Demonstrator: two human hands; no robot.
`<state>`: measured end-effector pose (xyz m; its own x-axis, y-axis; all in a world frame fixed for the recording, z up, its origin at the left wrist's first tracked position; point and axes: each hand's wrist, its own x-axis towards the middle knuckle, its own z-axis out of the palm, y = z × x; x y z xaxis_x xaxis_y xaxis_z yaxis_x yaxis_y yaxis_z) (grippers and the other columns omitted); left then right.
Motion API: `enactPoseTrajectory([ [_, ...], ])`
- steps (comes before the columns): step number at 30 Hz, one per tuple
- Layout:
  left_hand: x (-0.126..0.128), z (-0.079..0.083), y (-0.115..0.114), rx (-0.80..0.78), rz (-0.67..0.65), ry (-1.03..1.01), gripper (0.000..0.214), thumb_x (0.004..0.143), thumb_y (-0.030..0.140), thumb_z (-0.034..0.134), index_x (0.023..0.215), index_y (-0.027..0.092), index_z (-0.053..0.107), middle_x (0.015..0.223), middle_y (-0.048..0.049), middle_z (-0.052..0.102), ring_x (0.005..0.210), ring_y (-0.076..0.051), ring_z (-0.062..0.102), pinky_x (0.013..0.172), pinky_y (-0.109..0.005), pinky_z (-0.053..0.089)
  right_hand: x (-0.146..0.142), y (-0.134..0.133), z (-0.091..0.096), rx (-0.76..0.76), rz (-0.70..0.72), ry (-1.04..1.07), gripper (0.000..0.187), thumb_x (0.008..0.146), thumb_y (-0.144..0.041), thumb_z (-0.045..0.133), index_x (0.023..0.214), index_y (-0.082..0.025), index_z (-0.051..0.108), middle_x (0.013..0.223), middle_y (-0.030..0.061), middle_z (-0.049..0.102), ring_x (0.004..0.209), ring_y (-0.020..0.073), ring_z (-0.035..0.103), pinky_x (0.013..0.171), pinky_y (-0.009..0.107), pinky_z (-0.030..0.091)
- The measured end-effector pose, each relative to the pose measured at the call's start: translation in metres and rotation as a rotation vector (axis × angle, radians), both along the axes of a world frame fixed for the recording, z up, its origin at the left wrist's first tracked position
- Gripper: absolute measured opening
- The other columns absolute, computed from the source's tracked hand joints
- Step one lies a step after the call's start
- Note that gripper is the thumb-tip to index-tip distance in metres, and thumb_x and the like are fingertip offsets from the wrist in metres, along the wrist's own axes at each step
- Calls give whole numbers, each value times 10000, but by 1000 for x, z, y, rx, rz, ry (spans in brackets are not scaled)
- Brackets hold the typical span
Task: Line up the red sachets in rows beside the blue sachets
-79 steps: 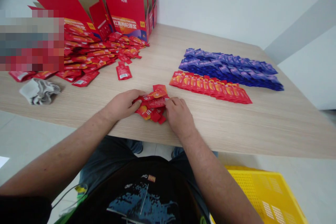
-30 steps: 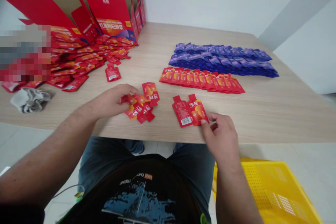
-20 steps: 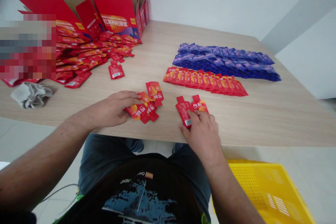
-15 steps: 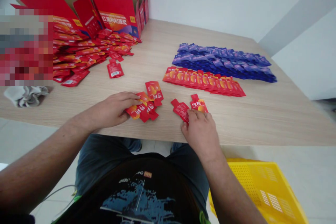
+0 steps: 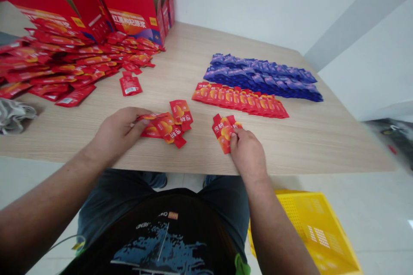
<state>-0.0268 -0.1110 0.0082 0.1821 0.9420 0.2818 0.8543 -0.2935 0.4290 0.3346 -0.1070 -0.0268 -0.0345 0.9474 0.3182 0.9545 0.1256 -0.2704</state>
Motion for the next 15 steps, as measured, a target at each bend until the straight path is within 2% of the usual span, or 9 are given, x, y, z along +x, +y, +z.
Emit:
enactPoseTrajectory([
  [3, 26, 16, -11, 27, 74, -124, 229, 996, 339, 509, 1049, 253, 714, 1091, -95, 759, 1079, -295, 693, 982, -478, 591, 1, -5, -4, -52, -47, -5, 370, 1003, -307, 487, 1130, -141, 793, 1073, 186, 794, 945, 310, 719, 900, 445, 560],
  [7, 74, 24, -15, -112, 40, -174, 149, 951, 342, 584, 841, 248, 622, 868, -58, 700, 861, -254, 666, 790, -422, 588, 6, -9, -8, -23, -49, 3, 338, 985, -308, 533, 1140, -152, 790, 1058, 167, 767, 962, 305, 696, 909, 438, 556],
  [10, 113, 19, -9, -233, 11, -216, 133, 942, 298, 615, 828, 244, 575, 817, -39, 688, 784, -237, 663, 725, -396, 565, 13, -11, -12, 76, -38, 51, 339, 974, -328, 573, 1170, -153, 787, 1047, 159, 714, 998, 309, 662, 947, 454, 549],
  [13, 147, 6, 2, -355, 9, -251, 40, 943, 219, 636, 917, 230, 607, 907, -67, 735, 851, -249, 704, 772, -397, 573, 22, -15, -17, 158, -6, 60, 350, 978, -347, 606, 1196, -144, 790, 1037, 163, 678, 1033, 326, 628, 989, 502, 529],
  [15, 162, -5, 10, -441, 29, -308, 61, 943, 191, 645, 999, 212, 636, 974, -88, 757, 908, -253, 727, 805, -389, 584, 27, -18, -20, 189, 25, 51, 357, 982, -352, 627, 1217, -135, 786, 1071, 173, 673, 1060, 335, 615, 1000, 525, 518],
])
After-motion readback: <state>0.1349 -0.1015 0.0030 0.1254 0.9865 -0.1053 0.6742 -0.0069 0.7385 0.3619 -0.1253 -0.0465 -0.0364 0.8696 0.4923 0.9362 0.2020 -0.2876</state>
